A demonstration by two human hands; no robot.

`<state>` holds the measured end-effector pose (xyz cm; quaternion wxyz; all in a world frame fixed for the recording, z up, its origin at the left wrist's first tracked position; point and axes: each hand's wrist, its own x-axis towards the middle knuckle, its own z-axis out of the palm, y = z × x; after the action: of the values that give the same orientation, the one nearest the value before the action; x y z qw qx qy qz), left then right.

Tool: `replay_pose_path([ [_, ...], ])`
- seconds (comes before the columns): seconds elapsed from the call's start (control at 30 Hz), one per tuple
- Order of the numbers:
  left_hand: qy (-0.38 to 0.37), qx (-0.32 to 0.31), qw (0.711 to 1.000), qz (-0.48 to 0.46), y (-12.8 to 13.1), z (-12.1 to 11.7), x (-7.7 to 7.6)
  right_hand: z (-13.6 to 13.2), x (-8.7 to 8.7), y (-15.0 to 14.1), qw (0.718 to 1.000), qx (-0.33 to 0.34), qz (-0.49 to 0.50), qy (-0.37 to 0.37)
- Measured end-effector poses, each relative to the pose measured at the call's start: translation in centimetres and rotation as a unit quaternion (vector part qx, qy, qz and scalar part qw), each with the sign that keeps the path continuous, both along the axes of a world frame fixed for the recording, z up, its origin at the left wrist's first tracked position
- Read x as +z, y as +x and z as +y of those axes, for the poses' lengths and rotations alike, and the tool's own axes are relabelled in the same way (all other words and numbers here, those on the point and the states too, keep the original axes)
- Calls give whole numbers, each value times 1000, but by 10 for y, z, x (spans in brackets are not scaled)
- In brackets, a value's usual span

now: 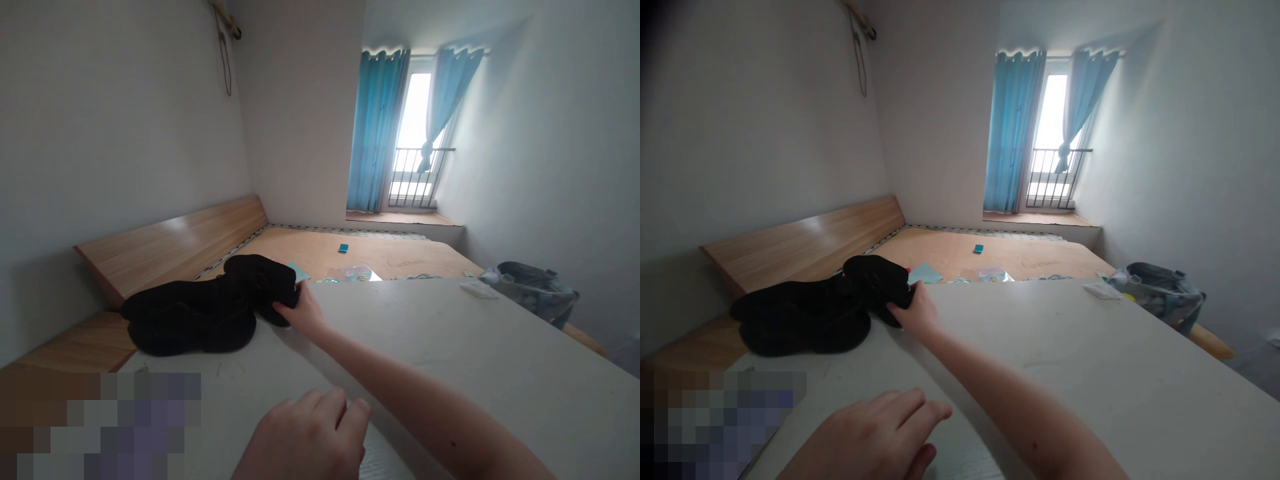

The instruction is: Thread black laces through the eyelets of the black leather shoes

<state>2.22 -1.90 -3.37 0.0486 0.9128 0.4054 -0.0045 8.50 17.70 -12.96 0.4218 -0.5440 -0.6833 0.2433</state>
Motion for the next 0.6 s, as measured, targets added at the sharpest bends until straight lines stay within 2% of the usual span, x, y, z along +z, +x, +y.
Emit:
replay_pose_path([
  [0.1, -18, 6, 1000, 4, 6, -2, 3, -41, 5, 45, 999, -24, -21, 24],
  [0.2, -23, 22, 999, -17, 9, -1, 5, -88, 11, 86, 997, -14, -53, 52],
  [0.4, 29, 88, 996, -5, 2, 13, 3, -175, 27, 140, 987, 40, -144, 54],
  [0.5, 32, 113, 993, -4, -2, 21, 3, -206, 18, 157, 975, 95, -191, 63],
  [0.6, 18, 109, 993, -36, -5, 25, 5, -228, -7, 167, 962, 138, -225, 63],
])
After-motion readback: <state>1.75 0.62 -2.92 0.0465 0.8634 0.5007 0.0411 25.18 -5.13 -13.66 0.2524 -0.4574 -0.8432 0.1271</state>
